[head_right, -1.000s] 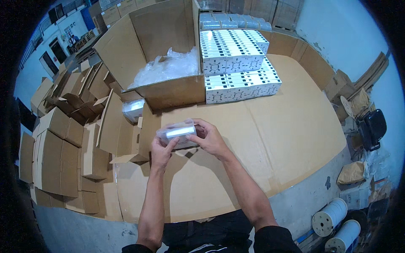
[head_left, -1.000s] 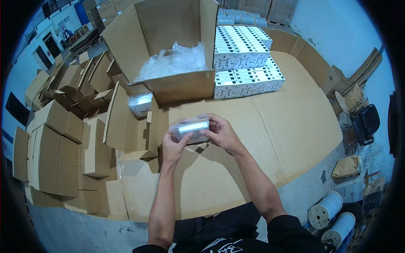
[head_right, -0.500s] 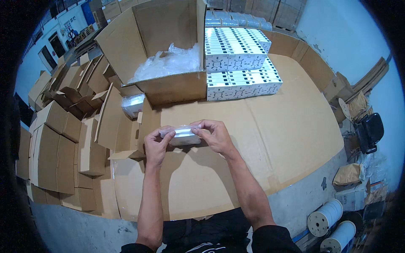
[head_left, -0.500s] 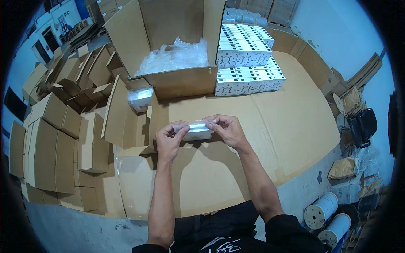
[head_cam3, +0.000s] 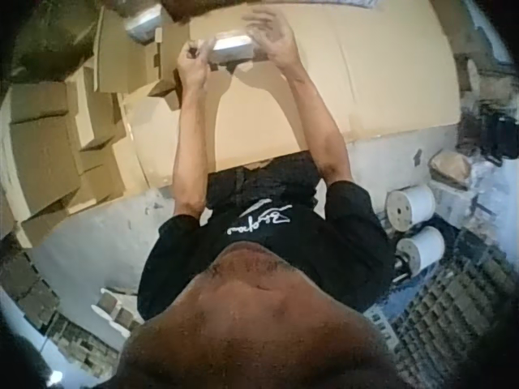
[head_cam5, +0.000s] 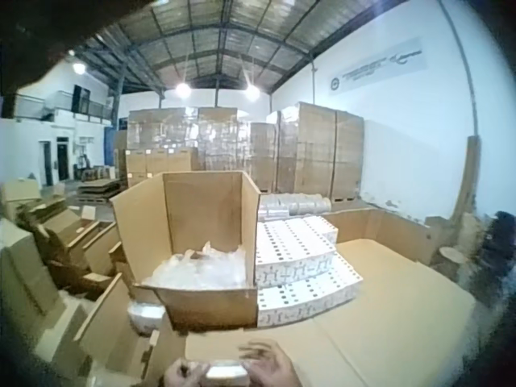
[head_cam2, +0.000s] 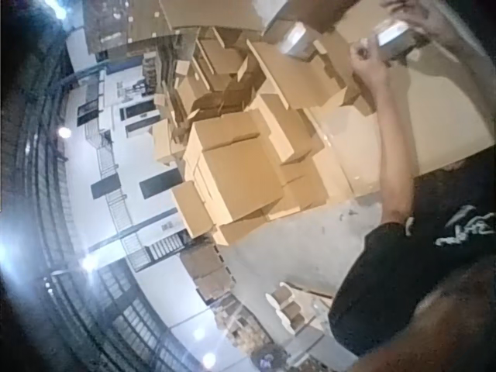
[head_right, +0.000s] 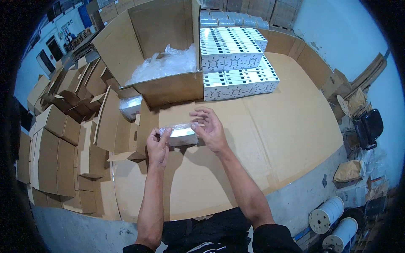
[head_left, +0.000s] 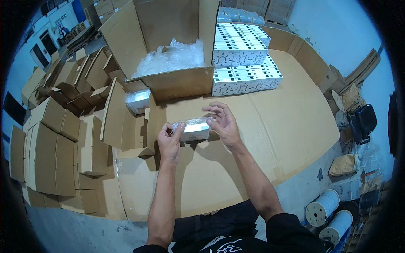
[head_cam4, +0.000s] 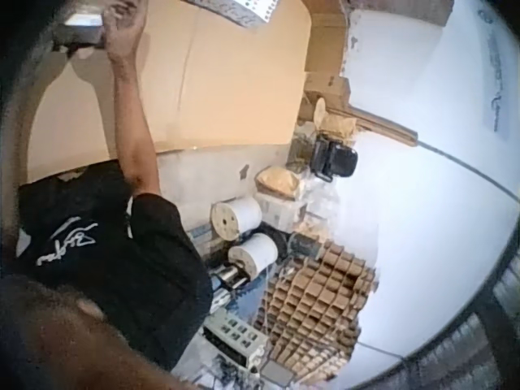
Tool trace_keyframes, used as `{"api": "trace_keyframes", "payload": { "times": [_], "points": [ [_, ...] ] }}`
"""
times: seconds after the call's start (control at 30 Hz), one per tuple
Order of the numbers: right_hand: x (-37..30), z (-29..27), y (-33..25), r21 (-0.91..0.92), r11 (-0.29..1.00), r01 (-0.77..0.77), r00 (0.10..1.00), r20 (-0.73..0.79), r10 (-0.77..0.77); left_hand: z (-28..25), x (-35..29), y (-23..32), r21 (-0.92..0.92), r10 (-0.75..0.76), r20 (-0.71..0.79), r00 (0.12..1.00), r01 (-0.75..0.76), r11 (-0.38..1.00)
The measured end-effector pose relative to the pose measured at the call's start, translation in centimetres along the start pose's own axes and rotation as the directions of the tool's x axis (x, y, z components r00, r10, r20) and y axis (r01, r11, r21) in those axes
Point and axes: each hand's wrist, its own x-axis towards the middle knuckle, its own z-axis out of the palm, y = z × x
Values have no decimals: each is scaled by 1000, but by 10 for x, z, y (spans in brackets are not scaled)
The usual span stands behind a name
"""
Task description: Packaging small white boxes into plastic bags and placing them into larger shipping boxes.
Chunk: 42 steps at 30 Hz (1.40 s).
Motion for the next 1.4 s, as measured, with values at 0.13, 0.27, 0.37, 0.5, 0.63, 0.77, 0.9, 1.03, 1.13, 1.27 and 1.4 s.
{"api": "trace_keyframes", "payload": {
  "times": [0.13,0.27,0.37,0.5,0.63,0.77,0.9,1.03,1.13,1.27,1.4],
  "points": [
    [1,-21,-19,-138,990,23,964,264,15,3,-2,3,-11,-20,-14,1000,20,1000],
    [0,-13,-22,-399,904,-153,932,245,266,-2,-2,2,12,12,-7,1000,-12,1000],
    [1,-14,-17,-400,905,-146,952,193,239,11,-8,14,254,115,-115,987,-82,964],
    [1,-11,-18,-375,913,-162,955,175,241,26,-20,34,598,756,-19,654,-599,533],
    [2,-12,-14,-321,939,-121,960,204,193,21,-26,32,581,615,559,556,-792,188],
    [2,-15,-15,-381,914,-142,949,209,235,18,-24,34,636,474,489,733,-671,381],
    [3,-16,-26,-491,866,-95,952,209,223,11,-20,36,598,268,357,895,-440,670],
    [10,-13,-41,-735,640,224,936,344,68,4,-12,25,496,180,303,936,-316,809],
    [12,6,-57,-787,408,463,863,505,-6,-3,-8,22,505,176,294,940,-309,806],
    [19,16,-60,-770,253,586,781,620,77,-5,-10,21,484,144,309,940,-286,827],
    [39,18,-74,-731,217,647,702,682,204,7,-36,30,609,162,248,955,-284,741]
  ]
}}
